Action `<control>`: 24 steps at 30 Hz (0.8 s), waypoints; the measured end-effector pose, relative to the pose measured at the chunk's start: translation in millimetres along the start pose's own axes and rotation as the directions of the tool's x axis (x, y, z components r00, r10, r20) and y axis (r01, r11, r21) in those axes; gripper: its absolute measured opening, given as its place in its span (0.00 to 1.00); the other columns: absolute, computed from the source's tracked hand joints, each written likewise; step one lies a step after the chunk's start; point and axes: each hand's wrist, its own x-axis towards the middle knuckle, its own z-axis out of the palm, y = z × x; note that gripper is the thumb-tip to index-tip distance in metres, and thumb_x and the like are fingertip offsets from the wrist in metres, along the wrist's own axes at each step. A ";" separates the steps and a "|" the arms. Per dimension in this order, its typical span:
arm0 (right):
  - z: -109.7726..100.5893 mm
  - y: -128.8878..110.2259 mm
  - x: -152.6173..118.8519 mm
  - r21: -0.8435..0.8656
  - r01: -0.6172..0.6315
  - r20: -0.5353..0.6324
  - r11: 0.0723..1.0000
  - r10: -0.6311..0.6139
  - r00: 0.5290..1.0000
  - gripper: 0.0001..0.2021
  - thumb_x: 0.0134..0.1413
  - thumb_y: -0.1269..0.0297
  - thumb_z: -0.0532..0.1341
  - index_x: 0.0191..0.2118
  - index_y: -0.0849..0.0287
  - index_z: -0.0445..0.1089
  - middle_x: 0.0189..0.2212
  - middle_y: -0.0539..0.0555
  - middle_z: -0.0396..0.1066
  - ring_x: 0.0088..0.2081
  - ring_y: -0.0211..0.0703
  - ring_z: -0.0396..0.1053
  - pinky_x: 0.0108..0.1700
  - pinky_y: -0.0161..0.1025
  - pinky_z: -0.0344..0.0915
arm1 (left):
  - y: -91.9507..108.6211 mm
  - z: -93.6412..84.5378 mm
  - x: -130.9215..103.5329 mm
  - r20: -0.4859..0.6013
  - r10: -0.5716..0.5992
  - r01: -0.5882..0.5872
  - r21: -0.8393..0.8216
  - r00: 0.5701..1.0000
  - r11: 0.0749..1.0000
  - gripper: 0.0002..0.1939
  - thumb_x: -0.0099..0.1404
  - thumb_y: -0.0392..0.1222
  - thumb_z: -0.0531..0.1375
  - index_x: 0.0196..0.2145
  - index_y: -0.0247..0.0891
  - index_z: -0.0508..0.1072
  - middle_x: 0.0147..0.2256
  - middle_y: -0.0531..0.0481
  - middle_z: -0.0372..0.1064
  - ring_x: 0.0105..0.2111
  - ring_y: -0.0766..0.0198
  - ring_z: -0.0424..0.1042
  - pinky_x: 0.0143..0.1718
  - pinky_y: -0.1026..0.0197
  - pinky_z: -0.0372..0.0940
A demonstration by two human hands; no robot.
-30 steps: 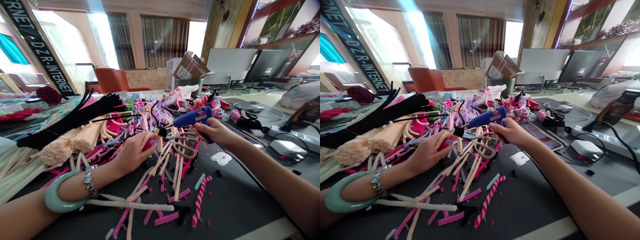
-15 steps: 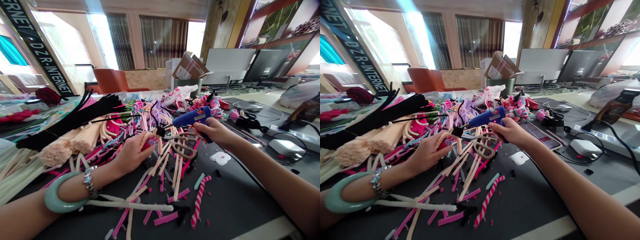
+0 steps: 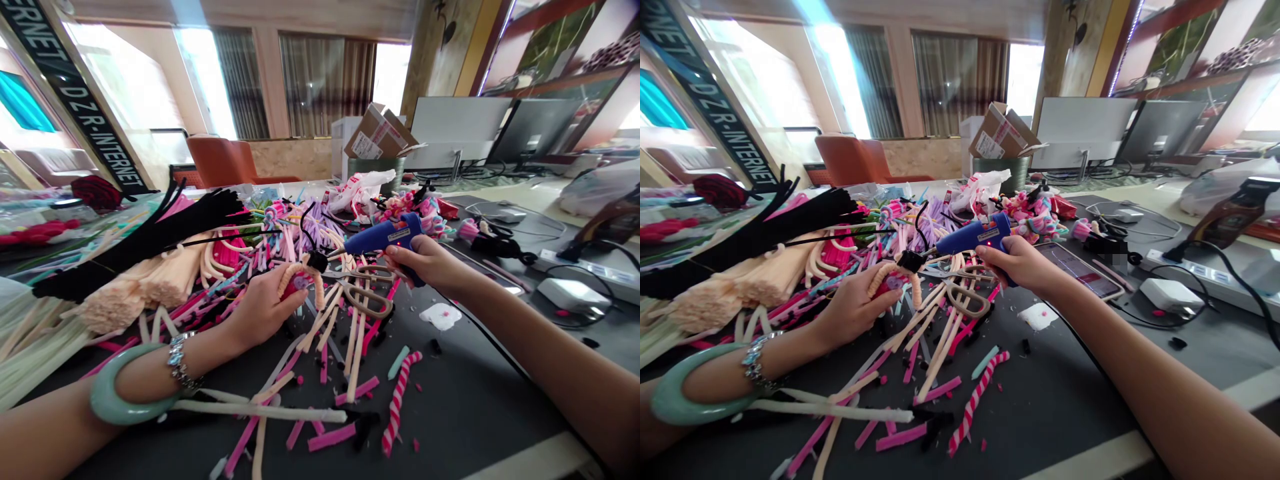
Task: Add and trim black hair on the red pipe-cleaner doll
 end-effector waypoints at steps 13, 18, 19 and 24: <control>2.7 -0.5 0.5 0.022 -0.007 0.005 1.000 0.007 1.000 0.25 0.53 0.43 0.59 0.18 0.60 0.61 0.13 0.47 0.59 0.14 0.30 0.56 0.18 0.32 0.52 | 0.6 0.3 0.1 -0.009 -0.022 0.022 -0.042 1.000 0.999 0.18 0.63 0.47 0.54 0.46 0.34 0.70 0.31 0.52 0.67 0.29 0.63 0.64 0.35 0.61 0.58; 2.9 -1.1 -0.4 0.030 -0.021 -0.002 0.999 0.022 1.000 0.25 0.52 0.43 0.60 0.18 0.60 0.61 0.13 0.47 0.59 0.14 0.30 0.56 0.17 0.32 0.52 | 0.8 0.3 -0.3 -0.022 -0.036 0.034 -0.088 0.999 0.996 0.16 0.63 0.46 0.54 0.45 0.35 0.70 0.32 0.52 0.68 0.32 0.62 0.66 0.37 0.60 0.58; 3.2 -1.4 -0.6 0.031 -0.021 -0.003 0.999 0.021 1.000 0.25 0.52 0.42 0.60 0.19 0.60 0.61 0.13 0.47 0.59 0.14 0.30 0.56 0.17 0.32 0.52 | 1.1 0.1 -0.5 -0.021 -0.037 0.035 -0.095 0.999 0.995 0.16 0.63 0.45 0.54 0.45 0.35 0.70 0.32 0.52 0.69 0.32 0.62 0.66 0.37 0.60 0.58; 4.2 -3.0 -1.6 0.009 -0.014 -0.003 1.000 0.014 1.000 0.27 0.50 0.40 0.60 0.18 0.60 0.61 0.14 0.48 0.60 0.14 0.29 0.56 0.18 0.32 0.52 | 2.4 -1.0 -0.7 -0.021 -0.050 0.047 -0.127 0.999 0.991 0.14 0.63 0.44 0.55 0.43 0.35 0.70 0.27 0.55 0.66 0.27 0.65 0.65 0.34 0.62 0.58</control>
